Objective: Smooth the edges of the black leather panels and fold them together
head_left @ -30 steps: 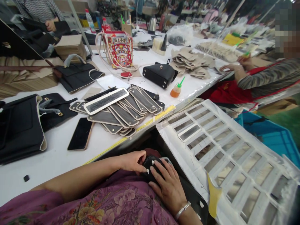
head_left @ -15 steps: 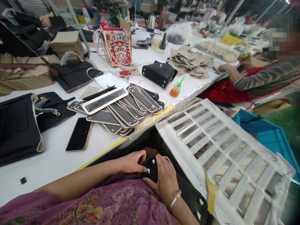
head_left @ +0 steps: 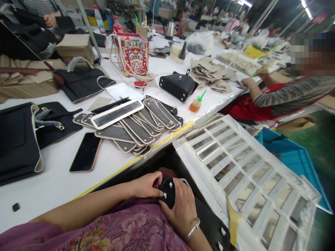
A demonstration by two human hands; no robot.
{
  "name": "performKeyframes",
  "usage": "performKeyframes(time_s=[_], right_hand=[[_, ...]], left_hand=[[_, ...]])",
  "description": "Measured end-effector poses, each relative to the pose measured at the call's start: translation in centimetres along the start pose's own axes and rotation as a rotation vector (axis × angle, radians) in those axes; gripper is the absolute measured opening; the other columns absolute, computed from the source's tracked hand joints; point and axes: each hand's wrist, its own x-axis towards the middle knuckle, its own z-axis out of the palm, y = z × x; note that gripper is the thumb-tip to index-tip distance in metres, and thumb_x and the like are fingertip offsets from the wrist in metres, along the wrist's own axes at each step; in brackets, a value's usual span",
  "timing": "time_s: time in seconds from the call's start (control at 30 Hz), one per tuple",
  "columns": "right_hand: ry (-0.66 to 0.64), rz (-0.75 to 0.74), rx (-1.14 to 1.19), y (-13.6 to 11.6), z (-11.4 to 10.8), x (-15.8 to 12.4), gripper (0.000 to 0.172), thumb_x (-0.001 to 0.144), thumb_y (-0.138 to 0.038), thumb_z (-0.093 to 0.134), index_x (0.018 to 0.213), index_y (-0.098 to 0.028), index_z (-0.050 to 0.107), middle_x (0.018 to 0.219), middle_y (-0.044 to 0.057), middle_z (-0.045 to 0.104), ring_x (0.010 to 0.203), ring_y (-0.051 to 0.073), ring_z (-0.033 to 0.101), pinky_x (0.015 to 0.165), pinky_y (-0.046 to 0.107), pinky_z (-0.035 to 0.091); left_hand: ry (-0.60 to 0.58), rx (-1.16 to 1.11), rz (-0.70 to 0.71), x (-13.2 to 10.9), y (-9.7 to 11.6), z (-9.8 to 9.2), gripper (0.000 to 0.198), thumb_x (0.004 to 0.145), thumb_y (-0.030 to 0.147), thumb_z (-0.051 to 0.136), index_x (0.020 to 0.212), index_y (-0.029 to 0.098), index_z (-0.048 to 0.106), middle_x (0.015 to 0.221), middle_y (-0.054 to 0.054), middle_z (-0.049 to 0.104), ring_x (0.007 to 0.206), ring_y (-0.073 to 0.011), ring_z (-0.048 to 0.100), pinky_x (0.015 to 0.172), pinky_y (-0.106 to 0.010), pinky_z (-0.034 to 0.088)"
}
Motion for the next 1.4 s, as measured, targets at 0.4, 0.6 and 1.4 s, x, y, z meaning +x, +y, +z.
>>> performKeyframes(time_s=[0.4, 0.6, 1.4], right_hand=[[0.021, 0.043, 0.002, 0.2, 0.2, 0.3, 0.07, 0.067, -0.05, 0.06, 0.122, -0.012, 0.039, 0.113, 0.015, 0.053, 0.104, 0.031, 0.048, 0.087, 0.046, 0.04], [-0.051, 0.139, 0.067, -0.4, -0.9, 1.4, 0.058, 0.062, -0.043, 0.064, 0.112, -0.017, 0.047, 0.105, 0.011, 0.056, 0.096, 0.028, 0.051, 0.083, 0.043, 0.04], [-0.384, 0.075, 0.298, 2.5, -2.4, 2.3, 0.054, 0.073, -0.046, 0.059, 0.118, -0.02, 0.043, 0.111, 0.008, 0.055, 0.103, 0.024, 0.049, 0.088, 0.038, 0.037]], left_hand=[[0.163, -0.051, 0.0, 0.3, -0.7, 1.4, 0.027, 0.072, 0.033, 0.061, 0.088, 0.018, 0.044, 0.07, 0.005, 0.045, 0.063, -0.0104, 0.04, 0.057, -0.021, 0.034], [0.139, -0.131, 0.088, 0.7, -1.3, 1.7, 0.048, 0.076, 0.035, 0.059, 0.12, 0.018, 0.048, 0.077, 0.001, 0.048, 0.068, -0.0118, 0.041, 0.062, -0.022, 0.035], [0.224, 0.146, 0.164, 0.1, -0.3, 1.8, 0.041, 0.08, 0.031, 0.053, 0.119, 0.02, 0.051, 0.091, -0.003, 0.054, 0.078, -0.0148, 0.051, 0.071, -0.026, 0.042]])
